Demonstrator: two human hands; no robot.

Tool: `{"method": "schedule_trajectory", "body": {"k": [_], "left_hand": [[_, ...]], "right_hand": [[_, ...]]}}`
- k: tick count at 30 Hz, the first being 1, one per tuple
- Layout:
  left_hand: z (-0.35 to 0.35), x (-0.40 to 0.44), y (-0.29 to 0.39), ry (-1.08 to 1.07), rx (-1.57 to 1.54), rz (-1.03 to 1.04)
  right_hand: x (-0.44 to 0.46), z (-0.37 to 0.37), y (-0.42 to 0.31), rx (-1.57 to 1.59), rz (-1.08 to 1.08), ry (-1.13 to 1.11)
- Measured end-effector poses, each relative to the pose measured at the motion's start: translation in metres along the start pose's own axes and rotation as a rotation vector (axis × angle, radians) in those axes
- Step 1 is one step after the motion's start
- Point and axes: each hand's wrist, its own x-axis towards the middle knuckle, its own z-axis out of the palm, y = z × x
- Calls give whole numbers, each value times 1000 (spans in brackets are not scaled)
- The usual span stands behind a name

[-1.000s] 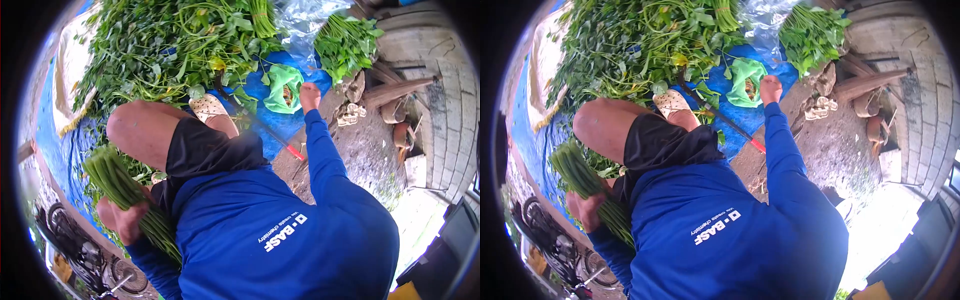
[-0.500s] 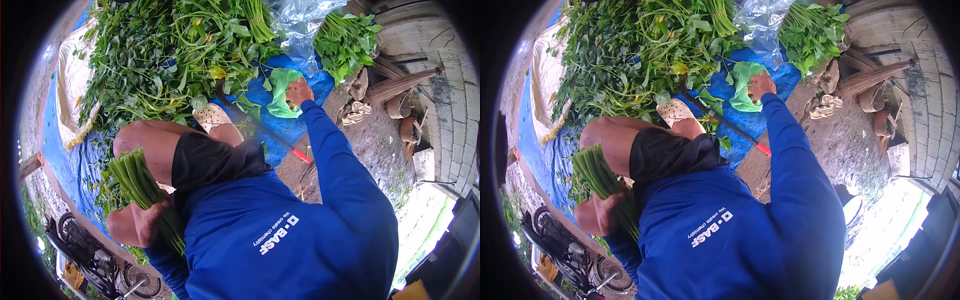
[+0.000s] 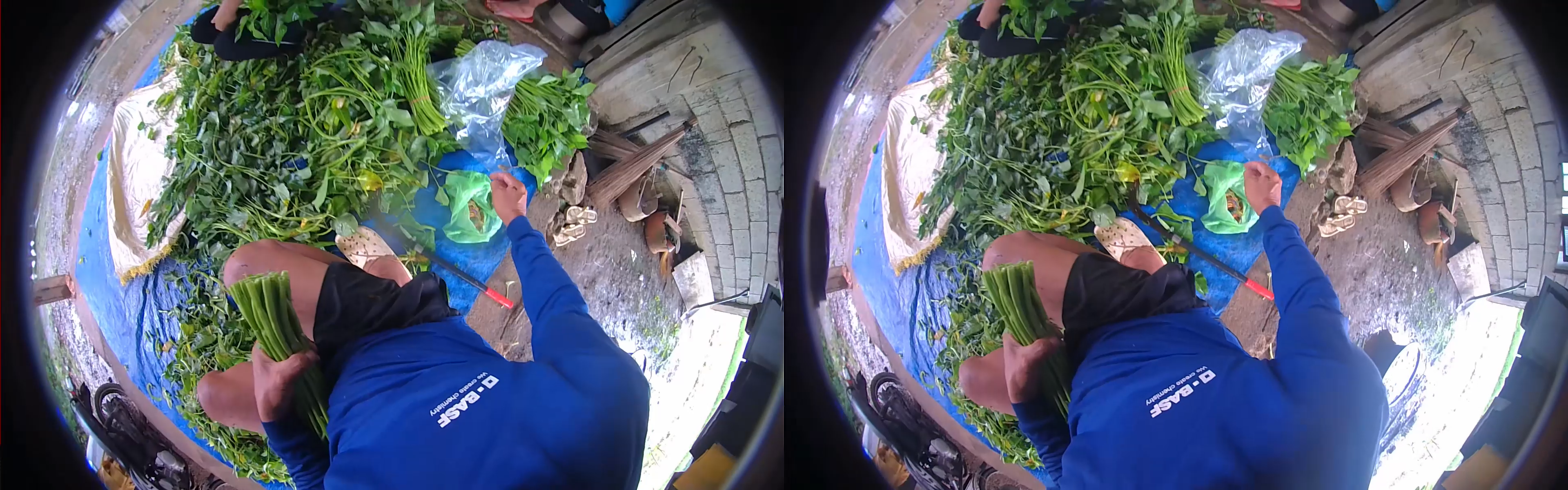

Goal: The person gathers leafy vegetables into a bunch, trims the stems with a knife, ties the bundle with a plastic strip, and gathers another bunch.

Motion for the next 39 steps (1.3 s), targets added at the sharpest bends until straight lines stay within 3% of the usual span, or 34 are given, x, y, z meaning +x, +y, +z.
{"method": "schedule_trajectory", "body": {"k": [3,4,7,8,10,11,13,17,20,22,25,27,29,30,32,35,39], "left_hand": [[0,-1,-2,-50,-102,47],[-1,-1,-1,-57,-61,50],[-7,-2,-6,-98,-53,70],[-7,-5,-6,-98,-100,91],[-2,-8,-5,-112,-197,136],[1,-8,-4,-124,-192,130],[2,-10,-4,-138,-177,117],[13,-14,1,60,-98,99],[-5,-8,-12,-25,-96,-6],[0,-9,-18,61,-7,160],[-5,-13,-31,98,84,380],[-13,-18,-36,84,54,386],[-21,-22,-18,46,-45,268],[-36,-21,1,-64,90,294],[-41,7,-5,186,-62,206],[-19,35,-24,132,-594,127],[-5,42,-18,132,-718,65]], "right_hand": [[9,-10,-52,461,205,-232],[4,-11,-76,308,-192,-336],[-56,-7,-211,692,274,-866],[-76,-1,-239,554,-148,-1082],[-128,14,-307,563,156,-1553],[-149,22,-330,506,155,-1736],[-196,32,-372,932,307,-1742],[-249,89,-386,1035,134,-1403],[-256,108,-373,1021,109,-1328],[-262,111,-372,1090,181,-1267],[-259,106,-376,1088,229,-1342],[-263,108,-374,1159,181,-1331],[-266,114,-371,1234,143,-1352],[-264,114,-367,1229,173,-1392],[-263,101,-377,1235,245,-1476],[-255,95,-376,1245,126,-1413],[-247,86,-367,1215,99,-1415]]}}
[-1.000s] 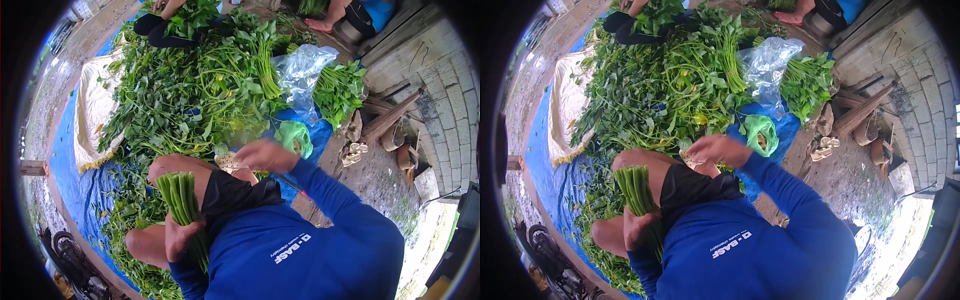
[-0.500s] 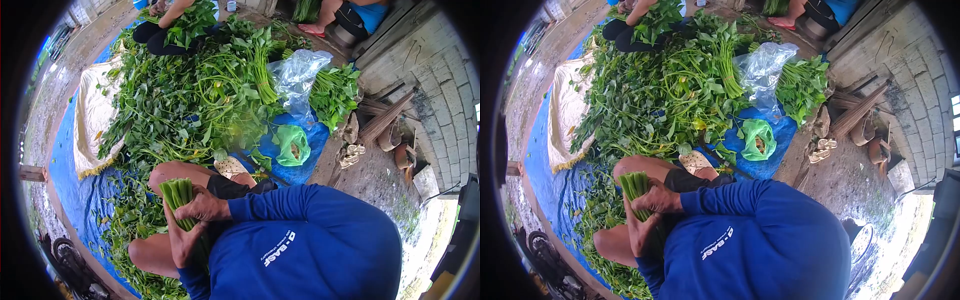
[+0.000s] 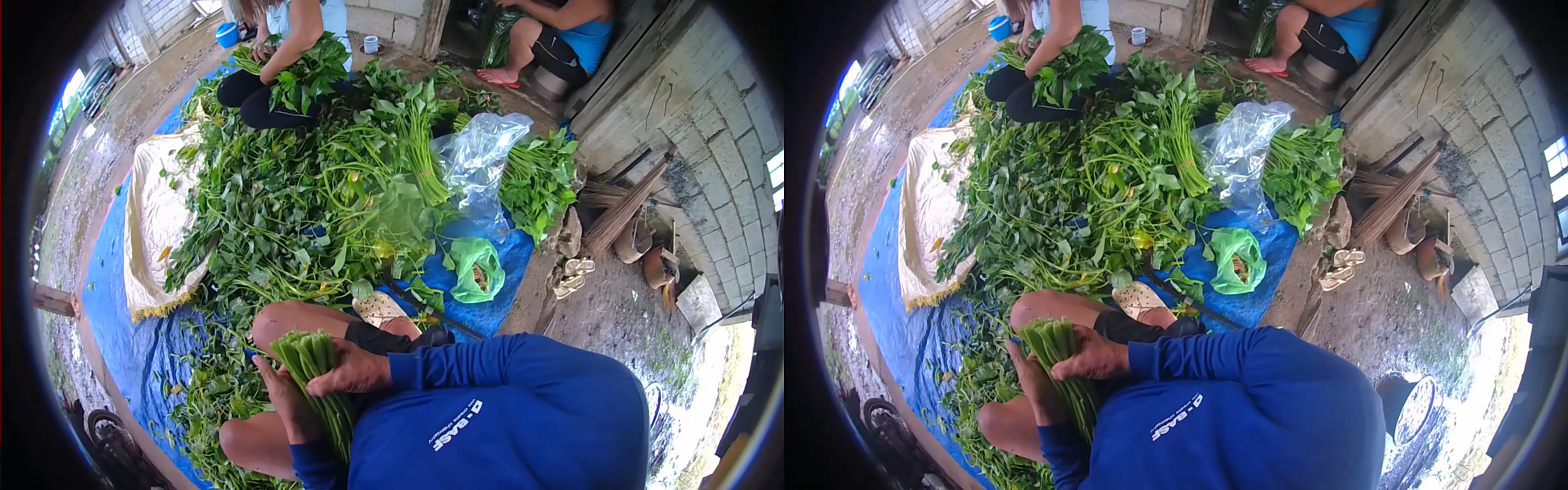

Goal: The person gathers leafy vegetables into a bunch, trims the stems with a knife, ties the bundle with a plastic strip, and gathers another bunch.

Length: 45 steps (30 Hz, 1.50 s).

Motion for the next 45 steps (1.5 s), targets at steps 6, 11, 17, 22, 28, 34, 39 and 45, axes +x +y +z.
{"method": "schedule_trajectory", "body": {"k": [6,11,17,22,28,34,39,45], "left_hand": [[23,-12,7,92,-8,85],[3,-6,-2,164,-319,236],[1,11,-17,157,400,419],[-2,9,-26,147,689,404],[-7,16,-35,131,798,367],[12,4,-25,272,1053,494],[0,-1,-22,187,1006,475],[-15,-28,-24,-323,1550,825]], "right_hand": [[-7,3,-7,-55,-45,25],[-10,1,-6,-100,-59,72],[-13,-17,-30,-440,209,72],[-28,-97,-53,-579,422,-180],[-50,-157,18,822,240,289],[-46,-108,-53,568,218,-319],[-42,-40,-130,-264,980,-406],[30,43,-95,-756,-338,-439]]}}
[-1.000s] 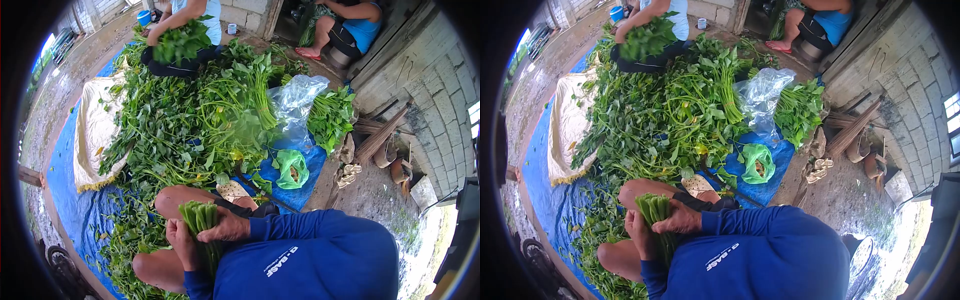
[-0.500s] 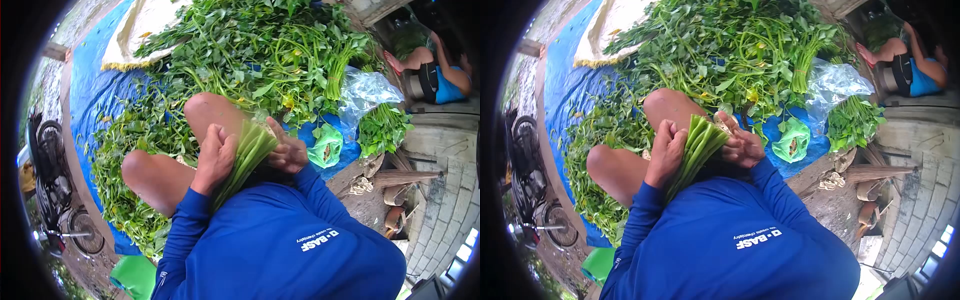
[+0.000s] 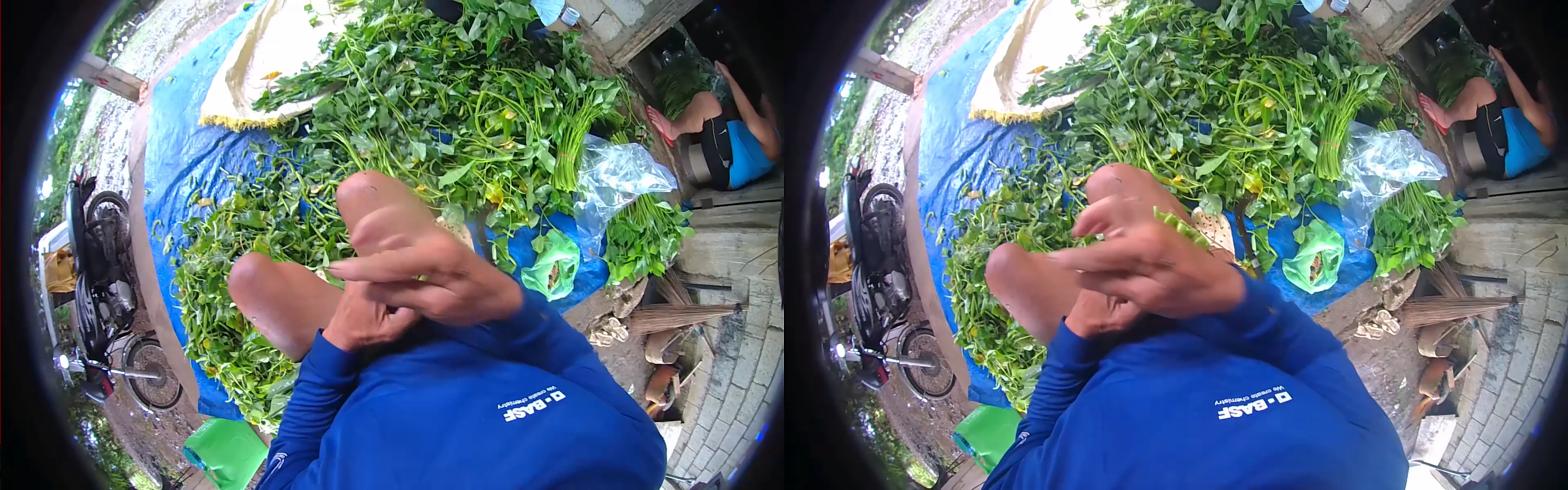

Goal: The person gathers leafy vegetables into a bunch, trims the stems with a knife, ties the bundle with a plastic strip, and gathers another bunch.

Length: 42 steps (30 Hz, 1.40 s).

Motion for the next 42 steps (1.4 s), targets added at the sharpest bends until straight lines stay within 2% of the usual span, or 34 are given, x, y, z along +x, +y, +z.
{"method": "schedule_trajectory", "body": {"k": [2,3,5,7,8,10,11,12,14,16,19,21,22,23,24,25,26,27,28,30,32,33,35,36,39,42], "left_hand": [[-4,-7,6,-49,128,-90],[-7,-7,5,52,65,-130],[-16,-11,6,258,-77,-220],[-31,-8,1,460,-218,-276],[-38,-7,-4,473,-305,-387],[-39,-15,0,440,-506,-634],[-46,-6,12,387,-606,-667],[-50,0,15,354,-696,-680],[-58,4,23,289,-867,-727],[-71,10,35,233,-926,-763],[-87,15,55,169,-1018,-819],[-88,16,60,142,-1029,-868],[-87,15,61,133,-1029,-891],[-72,7,47,239,-1153,-849],[-73,2,42,253,-1154,-820],[-76,-3,39,266,-1152,-793],[-79,-10,33,282,-1149,-763],[-80,-25,18,184,-1227,-724],[-78,-26,27,200,-1333,-518],[-79,-19,39,-50,-1182,-464],[-77,-26,27,-39,-1339,-680],[-78,-40,11,-45,-1157,-704],[-86,-50,6,60,-1106,-680],[-90,-50,6,98,-1114,-623],[-85,-57,-3,21,-1325,-598],[-69,-70,-41,-183,-1406,-454]], "right_hand": [[23,25,-10,20,-74,-76],[29,31,-17,27,-115,-132],[15,15,-21,-225,-138,-36],[-37,-8,-13,-320,145,106],[-82,-11,10,-279,436,186],[-136,-4,50,97,1059,325],[-137,3,39,396,1102,343],[-124,-1,39,675,1097,355],[-115,-15,47,782,981,283],[-102,-42,51,729,1069,186],[-84,-62,60,935,1036,97],[-42,-36,20,914,1172,434],[-58,-27,49,868,1041,289],[-74,-18,78,818,895,164],[-89,-9,106,774,745,65],[-101,10,114,984,921,42],[-96,17,118,1141,996,1],[-92,23,121,1288,1084,-37],[-80,21,122,1387,1064,-77],[-76,22,115,1413,1030,-41],[-65,35,107,1270,1019,5],[-59,33,106,1080,930,-10],[-49,28,102,662,785,-15],[-37,29,90,884,904,58],[-8,42,51,725,538,-146],[9,61,55,637,616,-239]]}}
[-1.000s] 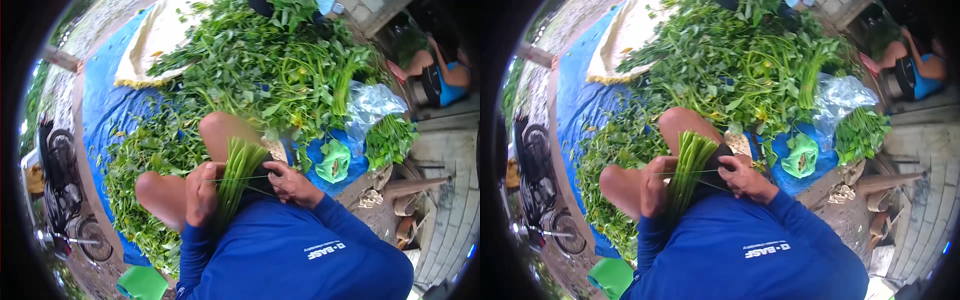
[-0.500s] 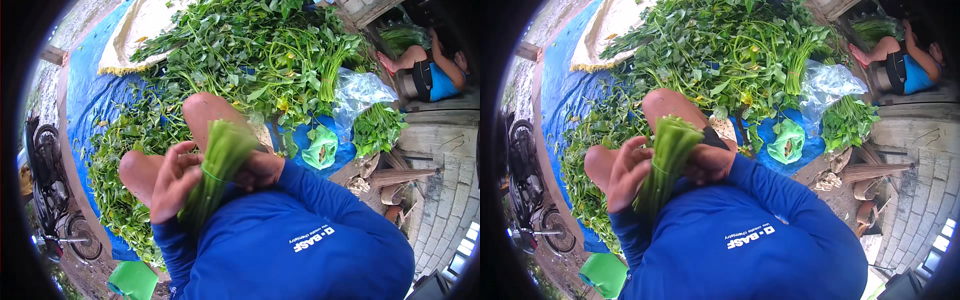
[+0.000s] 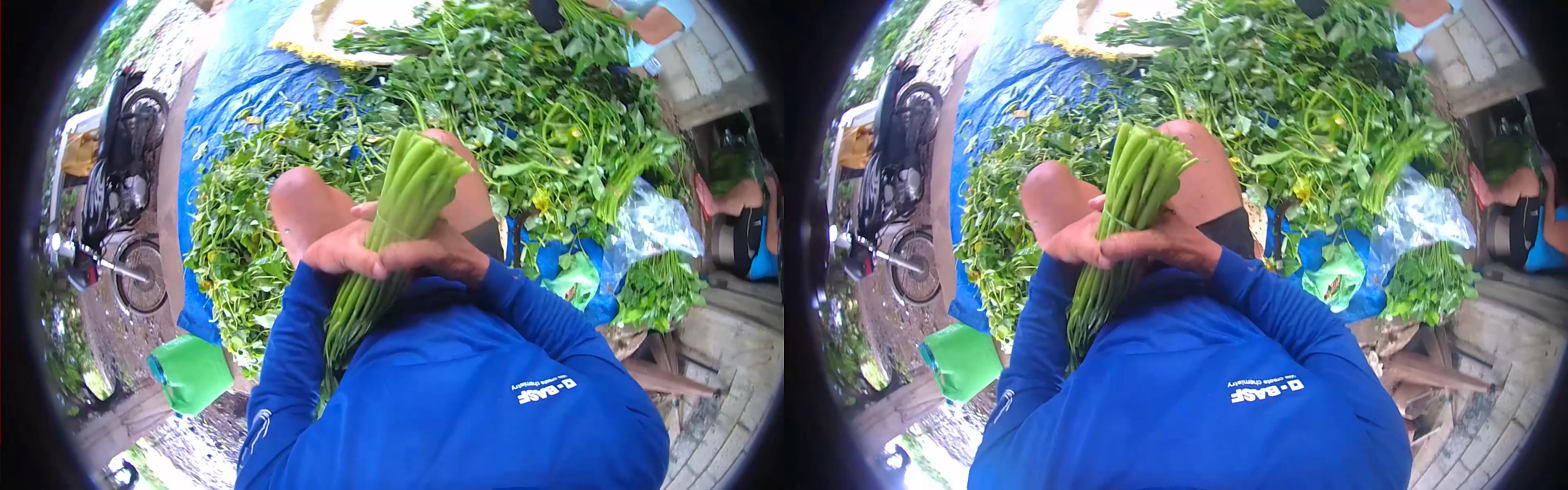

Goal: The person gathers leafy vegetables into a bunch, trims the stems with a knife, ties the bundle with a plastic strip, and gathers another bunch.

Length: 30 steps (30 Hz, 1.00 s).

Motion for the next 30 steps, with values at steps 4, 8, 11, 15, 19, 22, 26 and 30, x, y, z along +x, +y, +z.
{"method": "schedule_trajectory", "body": {"k": [4,8,11,15,19,22,26,30], "left_hand": [[-12,-23,23,266,408,205],[24,-69,117,665,535,392],[5,-114,128,1022,305,443],[-36,-164,96,1199,305,412],[-57,-186,74,1224,131,515],[-71,-183,67,1186,108,490],[-81,-163,75,1135,141,492],[-82,-138,83,1094,168,435]], "right_hand": [[22,19,-33,-217,-295,128],[33,-2,-141,-554,-801,270],[32,-59,-261,-127,-843,117],[25,-127,-357,-592,-837,455],[-10,-188,-373,-761,-905,807],[-51,-233,-378,-818,-871,831],[-96,-204,-365,-777,-971,1022],[-145,-240,-337,-899,-1014,964]]}}
